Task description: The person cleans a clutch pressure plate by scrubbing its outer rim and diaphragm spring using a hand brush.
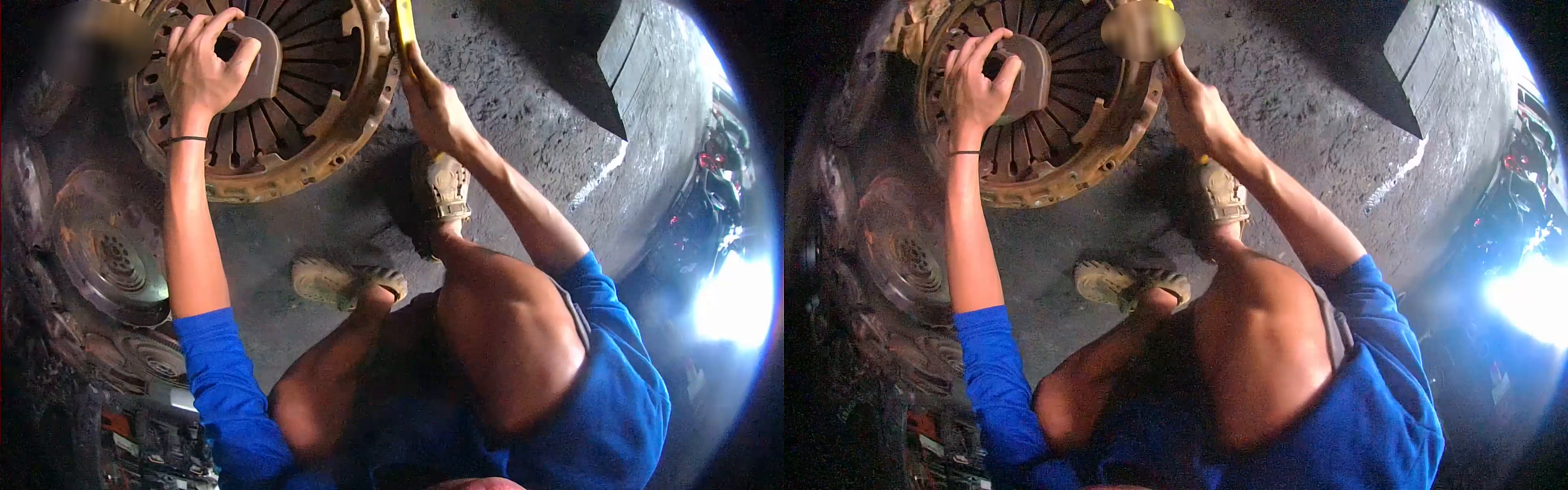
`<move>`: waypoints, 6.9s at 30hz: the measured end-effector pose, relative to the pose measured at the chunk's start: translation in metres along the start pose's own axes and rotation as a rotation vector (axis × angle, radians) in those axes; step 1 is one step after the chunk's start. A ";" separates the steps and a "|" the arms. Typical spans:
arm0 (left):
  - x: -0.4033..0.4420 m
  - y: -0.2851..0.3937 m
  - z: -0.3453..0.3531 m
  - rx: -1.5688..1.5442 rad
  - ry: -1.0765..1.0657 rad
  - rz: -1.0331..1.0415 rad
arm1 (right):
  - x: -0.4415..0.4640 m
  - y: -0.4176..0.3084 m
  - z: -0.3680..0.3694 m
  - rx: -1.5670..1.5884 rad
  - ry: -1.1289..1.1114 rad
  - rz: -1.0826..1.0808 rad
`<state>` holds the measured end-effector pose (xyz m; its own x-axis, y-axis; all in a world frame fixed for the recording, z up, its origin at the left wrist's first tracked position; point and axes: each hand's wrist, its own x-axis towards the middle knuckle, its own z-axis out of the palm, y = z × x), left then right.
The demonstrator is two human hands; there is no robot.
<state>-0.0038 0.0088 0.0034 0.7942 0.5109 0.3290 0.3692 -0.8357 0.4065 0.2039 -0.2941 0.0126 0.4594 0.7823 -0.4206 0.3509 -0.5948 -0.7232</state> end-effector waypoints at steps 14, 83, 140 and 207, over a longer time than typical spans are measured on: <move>0.005 0.002 -0.004 -0.012 -0.028 -0.003 | 0.028 -0.009 -0.028 0.512 -0.113 0.155; 0.018 0.030 -0.019 0.019 -0.196 -0.154 | 0.048 -0.024 -0.076 -0.109 -0.209 -0.023; 0.033 0.031 -0.026 0.000 -0.278 -0.159 | -0.057 0.061 -0.116 0.043 -0.204 0.588; 0.038 0.026 -0.026 -0.051 -0.277 -0.119 | 0.119 -0.027 -0.152 -0.127 -0.356 -0.056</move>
<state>0.0236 0.0118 0.0487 0.8508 0.5244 0.0342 0.4486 -0.7587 0.4724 0.3729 -0.2128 0.0650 0.1322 0.8165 -0.5621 0.4759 -0.5497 -0.6866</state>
